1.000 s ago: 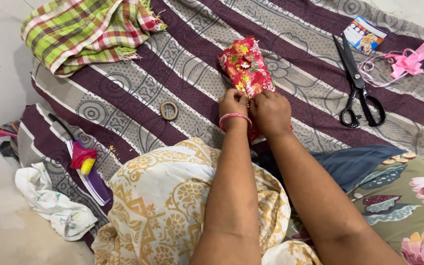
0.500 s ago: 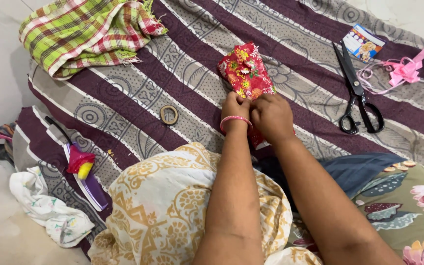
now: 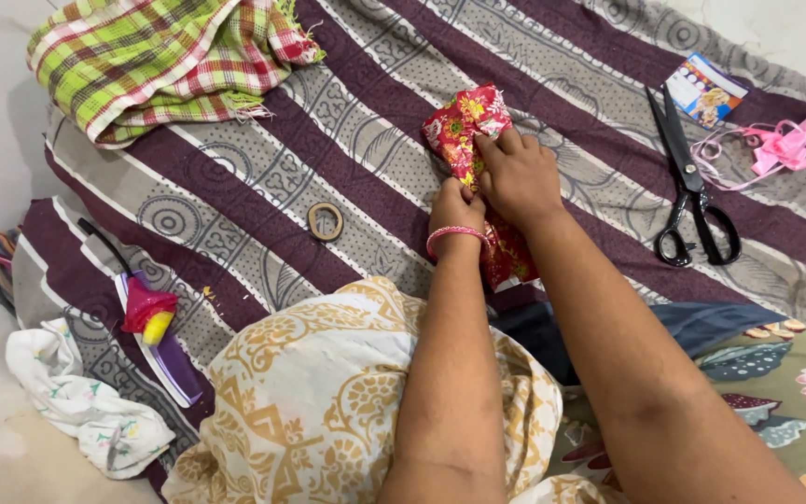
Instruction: The person wraps a small red plastic container with a floral-patterned paper. They fold the paper around the container, smooth the edges, and use scissors to cut a piece of tape to secure the wrapping.
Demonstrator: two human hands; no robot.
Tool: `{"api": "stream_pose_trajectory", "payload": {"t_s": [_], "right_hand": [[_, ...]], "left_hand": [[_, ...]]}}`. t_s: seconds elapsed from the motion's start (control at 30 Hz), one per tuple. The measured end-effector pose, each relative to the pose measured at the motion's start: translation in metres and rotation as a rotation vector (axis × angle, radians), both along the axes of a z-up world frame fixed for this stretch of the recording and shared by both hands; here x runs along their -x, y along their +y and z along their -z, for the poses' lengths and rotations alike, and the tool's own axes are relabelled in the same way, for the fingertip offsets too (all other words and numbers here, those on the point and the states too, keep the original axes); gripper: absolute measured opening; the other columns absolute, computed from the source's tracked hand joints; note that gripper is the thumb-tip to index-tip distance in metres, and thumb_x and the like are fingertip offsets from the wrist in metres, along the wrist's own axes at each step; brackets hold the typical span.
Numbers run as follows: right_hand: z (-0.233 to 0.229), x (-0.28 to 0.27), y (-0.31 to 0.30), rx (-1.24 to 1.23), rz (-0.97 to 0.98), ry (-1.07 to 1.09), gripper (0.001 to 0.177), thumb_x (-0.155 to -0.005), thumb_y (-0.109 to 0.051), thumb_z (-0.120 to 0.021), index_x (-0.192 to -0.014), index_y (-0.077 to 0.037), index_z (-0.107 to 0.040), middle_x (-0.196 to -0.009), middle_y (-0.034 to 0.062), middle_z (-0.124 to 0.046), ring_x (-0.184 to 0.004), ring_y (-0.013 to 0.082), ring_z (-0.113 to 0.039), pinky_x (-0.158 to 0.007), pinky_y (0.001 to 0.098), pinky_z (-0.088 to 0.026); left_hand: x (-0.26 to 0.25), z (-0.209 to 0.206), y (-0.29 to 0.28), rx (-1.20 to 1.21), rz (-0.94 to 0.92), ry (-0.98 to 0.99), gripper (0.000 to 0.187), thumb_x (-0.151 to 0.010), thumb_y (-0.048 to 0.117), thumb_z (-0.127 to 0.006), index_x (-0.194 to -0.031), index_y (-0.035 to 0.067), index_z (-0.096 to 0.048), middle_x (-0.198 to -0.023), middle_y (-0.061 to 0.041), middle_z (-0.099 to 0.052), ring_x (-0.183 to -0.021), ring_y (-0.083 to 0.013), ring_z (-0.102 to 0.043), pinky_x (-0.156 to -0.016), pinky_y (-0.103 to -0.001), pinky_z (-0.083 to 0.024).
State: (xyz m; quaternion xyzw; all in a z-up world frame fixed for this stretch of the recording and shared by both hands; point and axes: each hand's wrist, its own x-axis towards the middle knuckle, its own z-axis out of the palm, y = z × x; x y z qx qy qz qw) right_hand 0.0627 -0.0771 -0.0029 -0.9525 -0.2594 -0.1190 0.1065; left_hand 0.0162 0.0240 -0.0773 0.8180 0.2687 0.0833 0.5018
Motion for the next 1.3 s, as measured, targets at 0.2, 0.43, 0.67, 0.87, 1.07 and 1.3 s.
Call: {"api": "stream_pose_trajectory", "payload": {"t_s": [0.2,0.43,0.67,0.87,1.07,1.3], "right_hand": [[0.001,-0.002,-0.005,-0.015,0.020,0.127,0.055,-0.087,-0.028,-0.062,-0.140,-0.018,-0.063,-0.122,0.0102,-0.060,-0.117,0.0316,-0.056,-0.095,0.0503,-0.042],[0.019,0.032,-0.038,-0.144,0.134,0.157,0.050,-0.099,-0.031,-0.058,-0.147,-0.022,-0.058,-0.160,0.0088,-0.045,-0.150,0.0314,-0.039,-0.119,0.0574,-0.027],[0.016,0.049,-0.025,0.004,0.109,0.042,0.053,-0.098,-0.035,-0.059,-0.148,-0.019,-0.055,-0.160,0.0129,-0.041,-0.149,0.0330,-0.033,-0.114,0.0690,-0.016],[0.010,0.066,-0.019,-0.088,0.036,-0.062,0.035,-0.095,-0.024,-0.065,-0.129,-0.018,-0.072,-0.147,0.0096,-0.061,-0.142,0.0308,-0.049,-0.116,0.0544,-0.033],[-0.002,0.067,-0.011,-0.143,0.059,-0.143,0.023,-0.091,-0.023,-0.070,-0.112,-0.019,-0.078,-0.115,0.0011,-0.068,-0.115,0.0274,-0.060,-0.098,0.0473,-0.044],[-0.004,0.067,-0.026,-0.293,0.008,-0.034,0.025,-0.084,-0.020,-0.073,-0.108,-0.018,-0.079,-0.116,0.0024,-0.069,-0.114,0.0283,-0.060,-0.097,0.0483,-0.042]], "left_hand": [[0.000,-0.001,0.002,-0.024,0.001,-0.053,0.021,-0.081,0.015,-0.077,-0.087,0.004,-0.060,-0.088,-0.016,-0.069,-0.081,-0.0387,-0.067,-0.075,-0.047,-0.054],[-0.001,0.001,0.006,0.085,0.020,0.006,0.034,-0.080,0.024,-0.082,-0.082,0.003,-0.057,-0.079,-0.013,-0.068,-0.070,-0.0305,-0.064,-0.071,-0.042,-0.053],[-0.007,0.005,0.009,0.122,0.067,0.042,0.032,-0.081,0.023,-0.080,-0.083,0.003,-0.057,-0.076,-0.012,-0.067,-0.067,-0.0282,-0.064,-0.070,-0.041,-0.054],[-0.005,0.005,0.006,0.231,0.054,0.089,0.028,-0.085,0.024,-0.074,-0.087,0.003,-0.055,-0.079,-0.015,-0.067,-0.068,-0.0321,-0.068,-0.068,-0.044,-0.055],[-0.009,-0.004,0.005,0.049,0.037,0.033,0.029,-0.081,0.024,-0.077,-0.088,0.003,-0.059,-0.087,-0.017,-0.069,-0.077,-0.0363,-0.069,-0.073,-0.045,-0.055],[-0.004,-0.002,0.000,-0.002,-0.002,-0.013,0.028,-0.082,0.025,-0.076,-0.088,0.003,-0.062,-0.090,-0.019,-0.071,-0.081,-0.0390,-0.070,-0.076,-0.048,-0.055]]}}
